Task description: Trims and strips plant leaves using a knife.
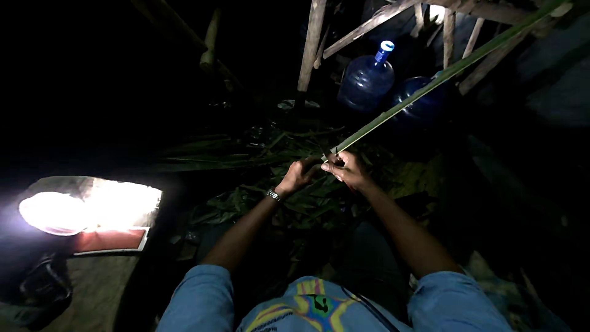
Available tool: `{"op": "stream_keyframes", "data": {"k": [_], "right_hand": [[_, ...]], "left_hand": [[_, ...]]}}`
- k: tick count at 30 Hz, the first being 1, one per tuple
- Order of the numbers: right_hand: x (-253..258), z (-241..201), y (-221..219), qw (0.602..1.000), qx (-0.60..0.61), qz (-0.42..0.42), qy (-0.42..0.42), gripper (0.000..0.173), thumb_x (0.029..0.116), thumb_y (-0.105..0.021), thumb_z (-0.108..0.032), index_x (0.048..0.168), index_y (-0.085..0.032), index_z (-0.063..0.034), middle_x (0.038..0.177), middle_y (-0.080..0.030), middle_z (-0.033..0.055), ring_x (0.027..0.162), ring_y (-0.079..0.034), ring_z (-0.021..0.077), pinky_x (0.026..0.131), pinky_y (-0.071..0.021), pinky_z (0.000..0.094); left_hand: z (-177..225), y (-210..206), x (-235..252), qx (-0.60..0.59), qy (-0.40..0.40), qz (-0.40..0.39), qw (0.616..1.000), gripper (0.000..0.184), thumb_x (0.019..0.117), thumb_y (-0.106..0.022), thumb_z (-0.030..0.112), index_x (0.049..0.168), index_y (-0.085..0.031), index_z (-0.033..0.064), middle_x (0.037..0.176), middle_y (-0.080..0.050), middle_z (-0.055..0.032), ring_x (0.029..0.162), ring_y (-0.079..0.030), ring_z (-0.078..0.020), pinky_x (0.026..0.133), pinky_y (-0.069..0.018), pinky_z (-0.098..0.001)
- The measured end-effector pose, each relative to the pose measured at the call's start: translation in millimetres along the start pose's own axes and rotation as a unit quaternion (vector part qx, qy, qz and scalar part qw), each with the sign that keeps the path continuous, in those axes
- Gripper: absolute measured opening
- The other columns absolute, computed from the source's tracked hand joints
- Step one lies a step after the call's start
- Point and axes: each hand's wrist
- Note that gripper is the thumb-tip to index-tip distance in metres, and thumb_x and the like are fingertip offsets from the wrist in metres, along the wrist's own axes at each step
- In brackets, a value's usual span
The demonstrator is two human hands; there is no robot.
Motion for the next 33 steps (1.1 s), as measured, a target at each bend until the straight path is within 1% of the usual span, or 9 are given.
{"op": "stream_keyframes", "data": {"k": [2, 7, 9, 12, 15, 18, 25, 27, 33], "right_hand": [[1, -12, -3, 0.998, 0.062, -0.006, -0.004, 0.022, 0.0954, -0.071, -0.018, 0.108, -0.058, -0.0071, 0.073, -0.055, -0.0020, 0.051, -0.047, 0.0037, 0.048, -0.0437, 0.0187], [25, -34, 17, 0.978, 0.184, 0.097, 0.015, 0.014, 0.1027, -0.061, -0.016, 0.116, -0.062, -0.0130, 0.069, -0.055, -0.0014, 0.043, -0.041, 0.0031, 0.038, -0.0378, 0.0170], [35, -35, 23, 0.972, 0.203, 0.118, 0.026, 0.013, 0.1016, -0.062, -0.019, 0.114, -0.064, -0.0161, 0.063, -0.051, -0.0034, 0.040, -0.037, 0.0020, 0.036, -0.0347, 0.0161], [49, -25, 23, 0.972, 0.221, 0.078, 0.013, 0.011, 0.1020, -0.061, -0.022, 0.110, -0.062, -0.0150, 0.062, -0.048, -0.0038, 0.040, -0.037, 0.0022, 0.037, -0.0358, 0.0166], [54, -6, 6, 0.971, 0.236, 0.024, -0.014, 0.008, 0.1007, -0.061, -0.018, 0.106, -0.061, -0.0122, 0.066, -0.054, -0.0013, 0.042, -0.041, 0.0032, 0.039, -0.0392, 0.0174], [55, 6, -13, 0.976, 0.213, -0.044, -0.033, 0.005, 0.0994, -0.062, -0.013, 0.102, -0.061, -0.0083, 0.072, -0.061, 0.0026, 0.045, -0.045, 0.0047, 0.042, -0.0408, 0.0184], [54, 2, -27, 0.985, 0.108, -0.128, -0.043, 0.018, 0.1017, -0.059, -0.015, 0.117, -0.056, -0.0067, 0.077, -0.061, 0.0014, 0.049, -0.045, 0.0037, 0.045, -0.0391, 0.0168], [53, 0, -29, 0.982, 0.099, -0.153, -0.043, 0.012, 0.1026, -0.056, -0.016, 0.113, -0.053, -0.0097, 0.078, -0.060, 0.0014, 0.049, -0.044, 0.0038, 0.045, -0.0381, 0.0173], [44, -7, -40, 0.975, 0.088, -0.196, -0.059, 0.018, 0.1037, -0.053, -0.014, 0.121, -0.050, -0.0096, 0.081, -0.061, 0.0001, 0.050, -0.043, 0.0014, 0.047, -0.0381, 0.0161]], "left_hand": [[0, 12, -1, 0.017, -0.007, -0.002, 1.000, 0.026, 0.1055, -0.056, 0.014, 0.124, -0.068, 0.0005, 0.095, -0.072, -0.0135, 0.072, -0.066, -0.0178, 0.071, -0.0577, -0.0366], [-17, 58, -5, 0.159, 0.075, 0.000, 0.984, 0.024, 0.0995, -0.064, 0.009, 0.121, -0.070, 0.0012, 0.109, -0.073, -0.0210, 0.097, -0.072, -0.0367, 0.093, -0.0537, -0.0580], [-25, 74, -6, 0.129, 0.111, -0.039, 0.985, 0.023, 0.0983, -0.066, 0.008, 0.119, -0.069, -0.0013, 0.104, -0.072, -0.0204, 0.090, -0.071, -0.0314, 0.087, -0.0564, -0.0517], [-27, 82, -7, -0.021, 0.105, -0.060, 0.992, 0.015, 0.0994, -0.065, 0.010, 0.108, -0.069, -0.0019, 0.086, -0.068, -0.0088, 0.071, -0.062, -0.0115, 0.071, -0.0553, -0.0297], [-35, 69, 0, -0.209, 0.096, -0.055, 0.972, 0.039, 0.1104, -0.042, 0.029, 0.102, -0.069, 0.0017, 0.078, -0.070, -0.0032, 0.063, -0.063, -0.0066, 0.060, -0.0542, -0.0219], [-23, 55, 6, -0.318, 0.163, -0.045, 0.933, 0.056, 0.1124, -0.026, 0.041, 0.100, -0.066, 0.0037, 0.075, -0.067, -0.0023, 0.058, -0.057, -0.0059, 0.054, -0.0490, -0.0197], [-27, 51, 8, -0.319, 0.188, 0.009, 0.929, 0.024, 0.1068, -0.052, 0.018, 0.098, -0.068, 0.0025, 0.069, -0.060, 0.0015, 0.054, -0.052, -0.0033, 0.050, -0.0462, -0.0190], [-31, 52, 9, -0.316, 0.178, 0.047, 0.931, 0.019, 0.1043, -0.055, 0.014, 0.095, -0.068, 0.0024, 0.067, -0.058, 0.0009, 0.052, -0.051, -0.0047, 0.048, -0.0449, -0.0201], [-23, 51, 6, -0.273, 0.141, 0.089, 0.947, 0.014, 0.1012, -0.057, 0.003, 0.099, -0.070, -0.0018, 0.071, -0.065, -0.0011, 0.053, -0.053, -0.0039, 0.050, -0.0466, -0.0203]]}}
Point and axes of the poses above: each hand's wrist, its own x-axis towards the middle knuckle, its own y-axis out of the back of the hand, z = x × y
